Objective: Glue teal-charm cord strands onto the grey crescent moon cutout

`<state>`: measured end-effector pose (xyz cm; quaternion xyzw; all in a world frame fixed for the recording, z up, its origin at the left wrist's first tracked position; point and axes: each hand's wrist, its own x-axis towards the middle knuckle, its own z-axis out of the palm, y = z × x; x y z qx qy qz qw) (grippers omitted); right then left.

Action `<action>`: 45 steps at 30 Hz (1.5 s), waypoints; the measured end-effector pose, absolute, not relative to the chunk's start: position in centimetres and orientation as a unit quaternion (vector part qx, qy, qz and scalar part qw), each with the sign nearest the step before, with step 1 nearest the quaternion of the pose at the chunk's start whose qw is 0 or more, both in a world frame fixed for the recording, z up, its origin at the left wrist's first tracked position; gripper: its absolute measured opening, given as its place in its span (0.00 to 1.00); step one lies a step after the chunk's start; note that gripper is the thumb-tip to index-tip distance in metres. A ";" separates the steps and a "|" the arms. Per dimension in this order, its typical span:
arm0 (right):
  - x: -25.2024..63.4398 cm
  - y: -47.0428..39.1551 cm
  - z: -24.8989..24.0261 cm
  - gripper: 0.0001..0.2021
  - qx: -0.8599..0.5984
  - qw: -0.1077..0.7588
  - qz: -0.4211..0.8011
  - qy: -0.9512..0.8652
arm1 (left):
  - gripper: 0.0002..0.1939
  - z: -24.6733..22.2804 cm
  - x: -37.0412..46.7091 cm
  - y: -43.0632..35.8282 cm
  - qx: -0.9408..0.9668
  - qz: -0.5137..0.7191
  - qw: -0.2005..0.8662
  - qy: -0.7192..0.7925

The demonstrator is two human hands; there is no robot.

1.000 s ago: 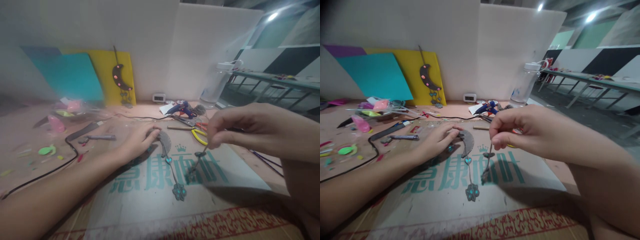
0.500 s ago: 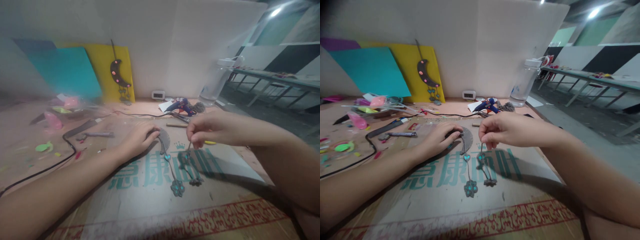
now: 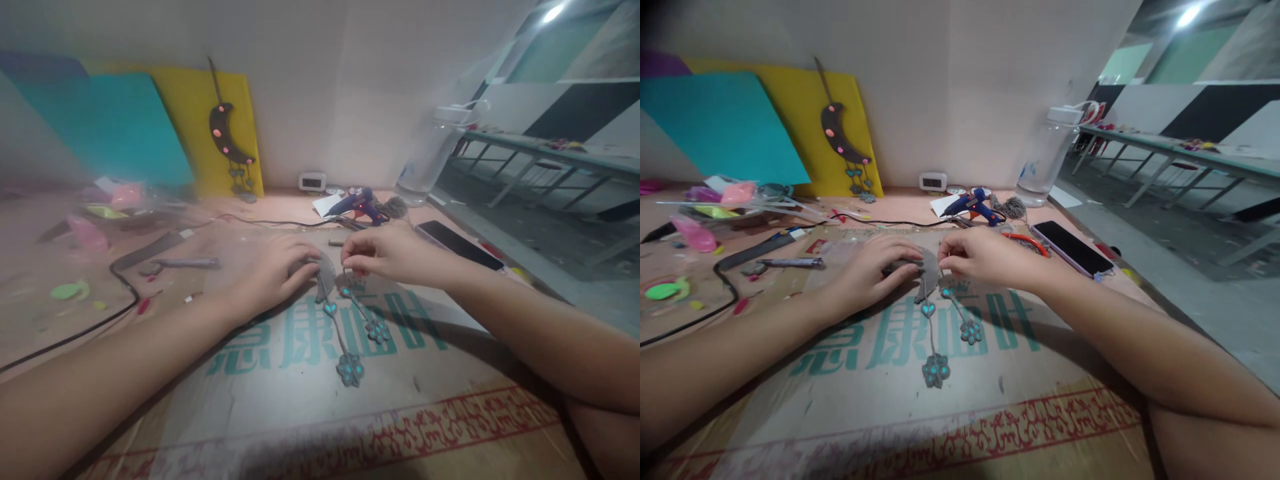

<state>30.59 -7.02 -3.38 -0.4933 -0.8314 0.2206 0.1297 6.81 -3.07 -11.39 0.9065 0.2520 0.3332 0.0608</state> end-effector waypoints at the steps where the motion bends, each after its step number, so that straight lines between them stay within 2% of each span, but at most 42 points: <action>1: 30.5 -6.9 -3.8 0.07 -0.488 0.140 0.214 -0.835 | 0.11 -11.3 6.9 -3.2 0.907 0.336 0.056 0.245; 7: 30.1 -6.8 -5.6 0.07 -0.475 0.193 0.203 -0.834 | 0.10 -10.8 7.3 -4.5 0.875 0.355 0.124 0.305; 16: 29.5 -7.6 -5.9 0.08 -0.409 0.260 0.190 -0.854 | 0.12 -10.1 8.4 -6.2 0.780 0.331 0.385 0.365; 22: 29.0 -8.0 -6.0 0.06 -0.418 0.264 0.236 -0.837 | 0.08 -10.2 8.4 -5.8 0.789 0.324 0.376 0.362; 25: 28.9 -8.2 -5.9 0.07 -0.427 0.261 0.251 -0.828 | 0.09 -10.3 8.3 -5.5 0.789 0.329 0.372 0.363; 29: 29.9 -8.4 -5.8 0.13 -0.444 0.238 0.271 -0.820 | 0.09 -10.4 8.3 -5.1 0.783 0.332 0.366 0.377; 31: 31.0 -8.6 -5.5 0.13 -0.455 0.214 0.269 -0.822 | 0.08 -10.4 8.3 -4.9 0.779 0.336 0.358 0.390; 34: 32.8 -9.3 -4.7 0.13 -0.459 0.122 0.256 -0.842 | 0.09 -10.5 8.3 -4.9 0.769 0.330 0.359 0.413; 37: 33.8 -10.4 -4.3 0.19 -0.449 0.022 0.269 -0.851 | 0.10 -10.6 8.3 -4.8 0.762 0.329 0.370 0.417; 39: 34.0 -11.0 -4.4 0.22 -0.435 -0.002 0.269 -0.859 | 0.10 -10.7 8.3 -4.8 0.759 0.331 0.373 0.419; 45: 33.4 -11.3 -5.4 0.11 -0.386 -0.001 0.273 -0.881 | 0.09 -10.8 8.3 -4.8 0.758 0.330 0.369 0.425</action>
